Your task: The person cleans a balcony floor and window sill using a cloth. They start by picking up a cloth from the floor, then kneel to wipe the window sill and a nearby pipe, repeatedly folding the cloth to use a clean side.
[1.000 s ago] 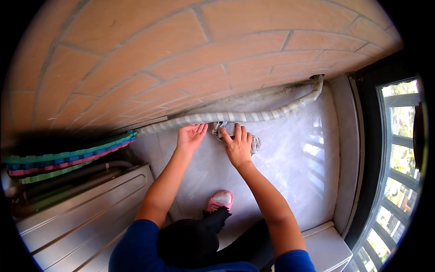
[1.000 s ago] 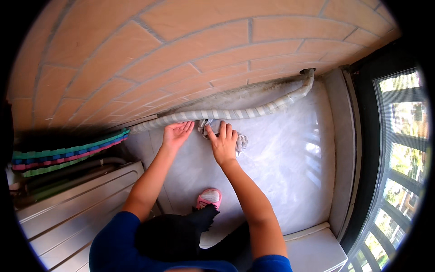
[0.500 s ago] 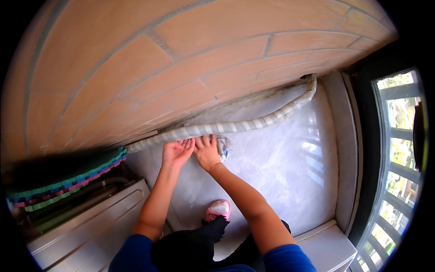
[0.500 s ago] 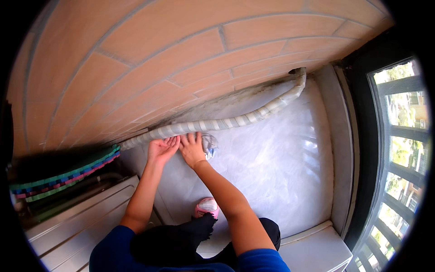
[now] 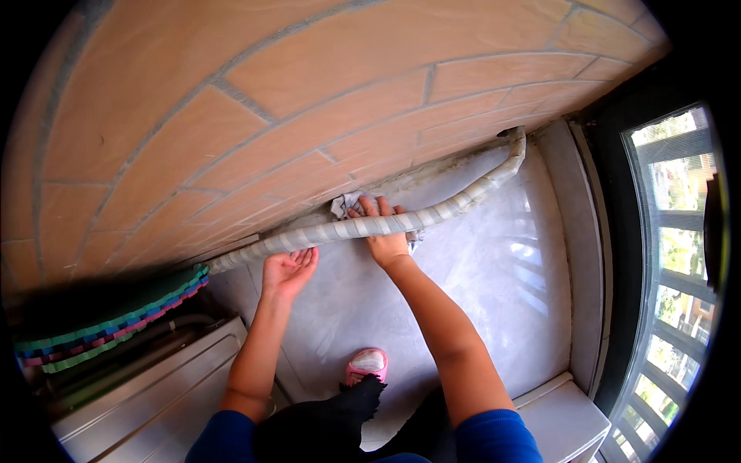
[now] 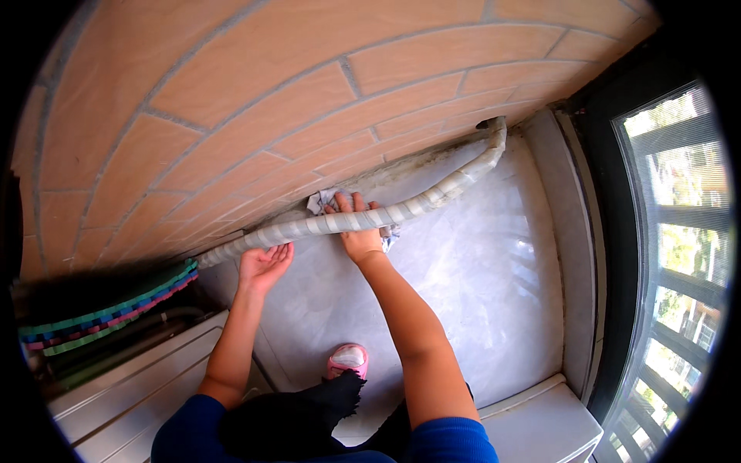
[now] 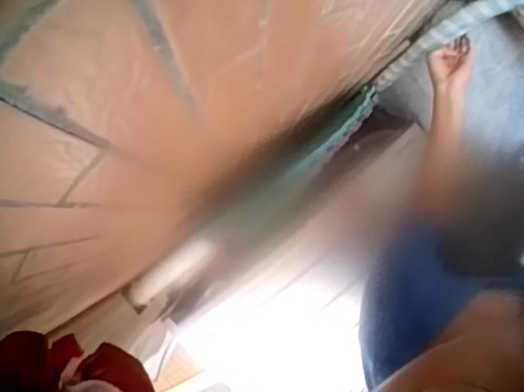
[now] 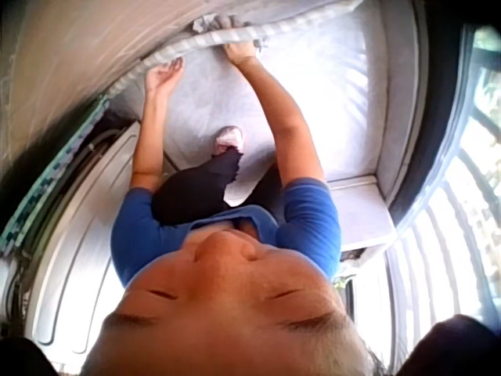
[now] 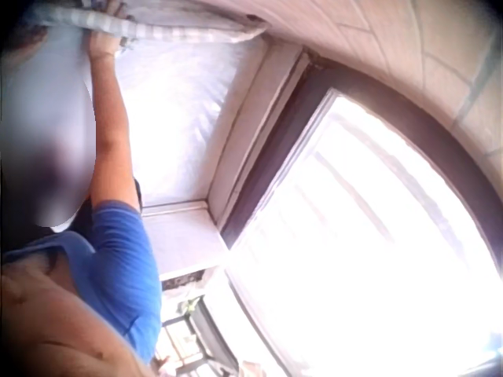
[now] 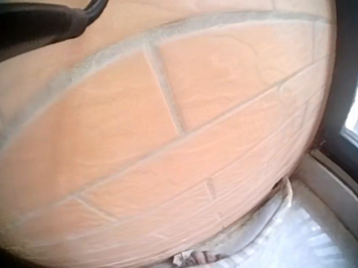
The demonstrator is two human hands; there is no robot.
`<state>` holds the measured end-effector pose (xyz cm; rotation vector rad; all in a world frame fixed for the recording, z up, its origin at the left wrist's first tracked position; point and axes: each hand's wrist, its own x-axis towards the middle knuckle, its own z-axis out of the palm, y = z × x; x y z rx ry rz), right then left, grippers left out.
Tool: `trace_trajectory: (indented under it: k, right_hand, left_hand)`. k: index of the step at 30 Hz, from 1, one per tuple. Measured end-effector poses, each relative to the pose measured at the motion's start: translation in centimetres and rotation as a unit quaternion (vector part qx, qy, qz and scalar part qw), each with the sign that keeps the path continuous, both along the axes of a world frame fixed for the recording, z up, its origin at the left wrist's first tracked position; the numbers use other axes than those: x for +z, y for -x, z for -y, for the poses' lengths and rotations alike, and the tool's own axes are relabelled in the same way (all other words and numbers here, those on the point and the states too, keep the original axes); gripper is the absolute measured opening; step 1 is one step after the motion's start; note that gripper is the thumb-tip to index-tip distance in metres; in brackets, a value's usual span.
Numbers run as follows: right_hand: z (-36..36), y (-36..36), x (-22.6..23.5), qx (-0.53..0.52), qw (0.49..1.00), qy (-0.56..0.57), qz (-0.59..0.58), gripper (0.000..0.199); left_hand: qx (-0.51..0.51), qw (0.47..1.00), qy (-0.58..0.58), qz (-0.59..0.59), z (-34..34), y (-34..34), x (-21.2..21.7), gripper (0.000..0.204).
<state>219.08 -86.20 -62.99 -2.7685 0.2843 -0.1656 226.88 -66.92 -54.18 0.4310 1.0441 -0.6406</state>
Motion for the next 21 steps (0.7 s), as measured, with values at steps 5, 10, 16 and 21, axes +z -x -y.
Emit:
trace_trajectory:
  k: [5, 10, 16, 21]
  right_hand:
    - [3.4, 1.3, 0.6, -0.051, 0.998, -0.041, -0.018, 0.038]
    - [10.8, 5.8, 0.7, -0.257, 0.961, 0.106, 0.003, 0.045]
    - [8.1, 9.2, 1.3, -0.252, 0.964, 0.068, 0.049, 0.04]
    - [2.2, 6.2, 1.5, -0.13, 0.989, -0.037, 0.061, 0.034]
  left_hand:
    - [-0.005, 1.0, 0.015, -0.001, 0.0, 0.1, 0.2, 0.053]
    - [-0.012, 1.0, -0.014, 0.013, 0.3, 0.6, 0.0, 0.052]
    - [-0.003, 0.999, -0.025, 0.022, 0.8, 0.7, -0.4, 0.051]
    - [-0.007, 1.0, -0.019, 0.019, 0.8, 0.8, -0.4, 0.052]
